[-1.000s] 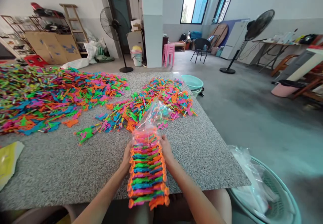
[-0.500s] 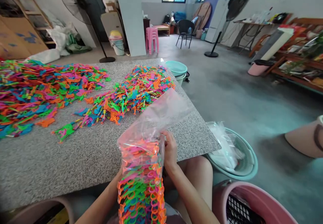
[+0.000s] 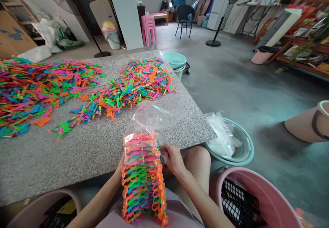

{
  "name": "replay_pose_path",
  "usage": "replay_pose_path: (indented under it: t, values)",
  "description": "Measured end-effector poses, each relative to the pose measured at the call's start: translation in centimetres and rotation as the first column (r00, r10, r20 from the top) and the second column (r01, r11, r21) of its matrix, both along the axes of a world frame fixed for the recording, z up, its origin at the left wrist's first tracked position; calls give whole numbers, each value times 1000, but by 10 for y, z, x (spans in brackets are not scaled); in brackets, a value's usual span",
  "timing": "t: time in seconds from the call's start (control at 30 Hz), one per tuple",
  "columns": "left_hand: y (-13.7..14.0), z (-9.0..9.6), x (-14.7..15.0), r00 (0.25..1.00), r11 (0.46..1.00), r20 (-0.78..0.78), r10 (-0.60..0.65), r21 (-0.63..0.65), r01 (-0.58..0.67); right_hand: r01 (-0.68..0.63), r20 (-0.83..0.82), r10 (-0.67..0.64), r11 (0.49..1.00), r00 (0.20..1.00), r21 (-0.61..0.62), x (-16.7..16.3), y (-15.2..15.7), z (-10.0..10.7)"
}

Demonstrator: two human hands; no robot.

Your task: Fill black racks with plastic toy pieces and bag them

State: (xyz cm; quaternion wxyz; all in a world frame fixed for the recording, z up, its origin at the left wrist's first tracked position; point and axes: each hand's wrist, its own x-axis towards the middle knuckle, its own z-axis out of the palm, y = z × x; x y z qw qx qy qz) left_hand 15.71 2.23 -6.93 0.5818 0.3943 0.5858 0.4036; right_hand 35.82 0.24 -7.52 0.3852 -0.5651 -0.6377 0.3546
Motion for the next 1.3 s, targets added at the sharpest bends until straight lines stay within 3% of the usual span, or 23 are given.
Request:
replay_pose_path:
  t: [0.17,0.23,0.37,0.47,0.63,0.77,0.87,1.0,1.07,1.17,1.3]
  values:
    - [-36,-2,-7,978,993,-202,61,111,-39,-202,46,201,979,978,-4,-1,-31,1]
    - [-40,-1,-9,948,977,-299,112,209,-50,-147,69,143,988,987,54,-4,-33,2]
    - [-36,-2,-13,860,896,-443,253,442,-36,109,92,-127,977,988,181,-4,-27,4]
    - [-34,-2,-19,800,802,-497,336,597,34,128,169,-187,943,968,308,2,-22,9]
    - [-41,1,-29,744,592,-523,416,777,215,-119,259,-8,874,966,472,16,-21,21]
    - [-50,4,-40,745,407,-525,411,837,365,-279,369,61,770,928,574,23,-29,26]
    - [-56,7,-54,741,315,-562,369,825,469,-385,458,100,712,883,587,29,-41,26]
    - [-66,6,-66,749,227,-604,273,797,560,-494,517,217,718,828,489,34,-62,22]
    - [-72,3,-66,757,210,-614,224,789,578,-536,526,281,727,803,430,34,-72,20]
    - [-84,1,-61,762,229,-624,174,778,585,-568,541,319,724,778,391,31,-85,16]
    - [-97,15,-52,741,319,-652,161,745,586,-534,542,264,727,797,432,30,-92,13]
